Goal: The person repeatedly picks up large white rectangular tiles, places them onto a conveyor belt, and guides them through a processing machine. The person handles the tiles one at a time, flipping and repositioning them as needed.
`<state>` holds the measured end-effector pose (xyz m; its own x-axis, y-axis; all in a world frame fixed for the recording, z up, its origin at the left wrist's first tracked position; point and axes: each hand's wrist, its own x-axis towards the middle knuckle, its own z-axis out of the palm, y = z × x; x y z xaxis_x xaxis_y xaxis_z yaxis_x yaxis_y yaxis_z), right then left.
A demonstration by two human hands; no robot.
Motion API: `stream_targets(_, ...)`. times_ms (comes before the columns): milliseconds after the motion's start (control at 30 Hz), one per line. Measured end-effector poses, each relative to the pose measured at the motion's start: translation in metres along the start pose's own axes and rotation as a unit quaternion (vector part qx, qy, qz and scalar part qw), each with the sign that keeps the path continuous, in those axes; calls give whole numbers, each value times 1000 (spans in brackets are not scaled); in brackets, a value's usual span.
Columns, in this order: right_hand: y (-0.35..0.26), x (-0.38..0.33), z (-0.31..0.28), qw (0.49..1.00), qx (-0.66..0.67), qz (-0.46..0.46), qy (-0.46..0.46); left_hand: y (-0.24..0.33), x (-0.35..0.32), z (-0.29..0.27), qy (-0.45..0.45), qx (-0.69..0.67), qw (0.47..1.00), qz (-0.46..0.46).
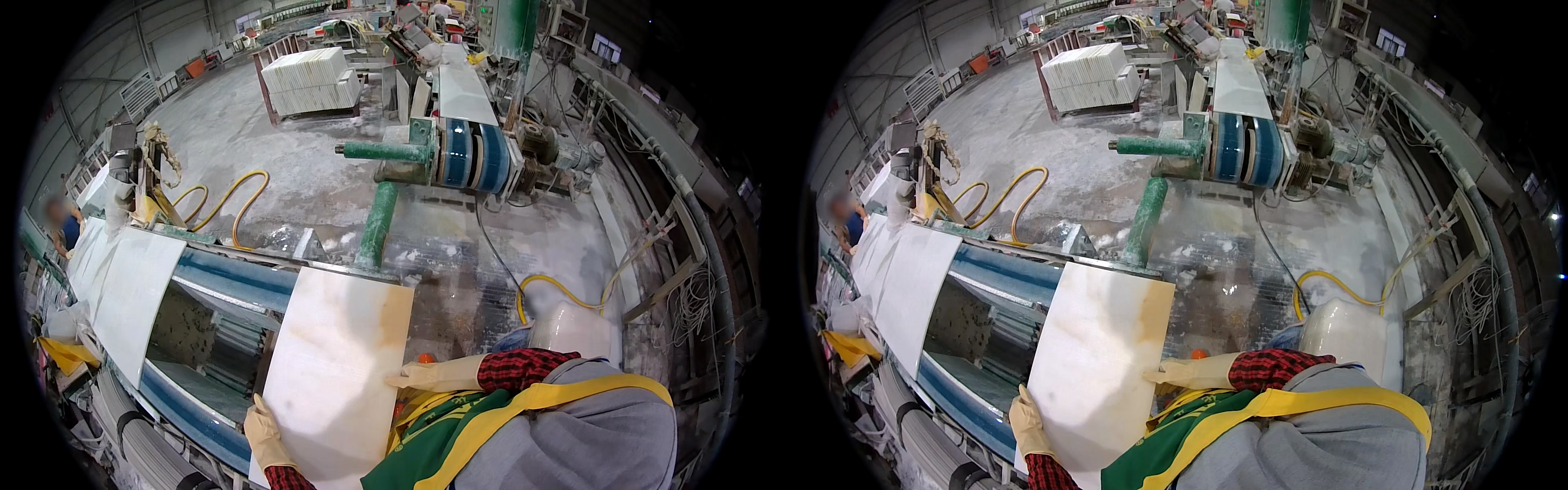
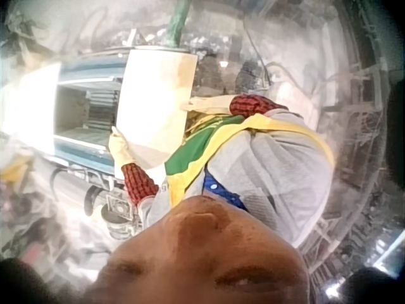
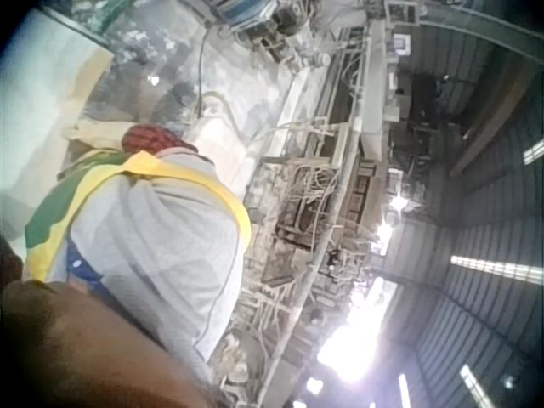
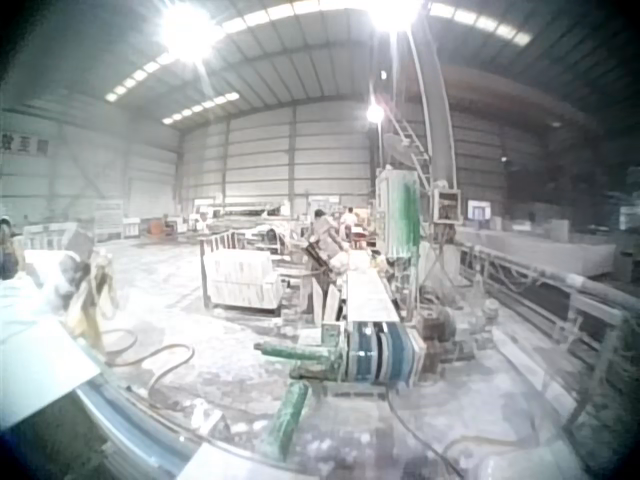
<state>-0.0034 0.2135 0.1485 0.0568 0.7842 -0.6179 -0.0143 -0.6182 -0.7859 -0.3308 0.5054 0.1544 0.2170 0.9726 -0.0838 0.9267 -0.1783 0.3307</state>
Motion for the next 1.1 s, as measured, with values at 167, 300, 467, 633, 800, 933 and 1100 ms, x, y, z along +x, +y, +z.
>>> stream_targets(167, 13, 6, 1, 999, 34, -22, -27, 3, -6, -5, -16, -4, 1000, -2)
stream_targets(300, 2, 3, 5, 986, 150, 64, -44, 2, -12, -10, -83, -121, 989, -12)
stream_targets(467, 70, 70, 4, 921, 338, 101, -164, 13, -8, -35, -125, -54, 986, 93)
stream_targets(633, 94, 76, 8, 964, 26, -232, -130, 52, -43, -92, -118, 83, 986, 82)
stream_targets(800, 28, 10, -10, 966, 245, 63, -56, 98, -77, -133, -87, 40, 995, 31)
stream_targets(933, 2, -18, -65, 983, 169, -47, 45, 182, -83, -155, -41, 14, 999, 27)
stream_targets(1100, -47, -35, -181, 926, 333, -144, 104, 264, -15, -116, 43, -97, 990, 91)
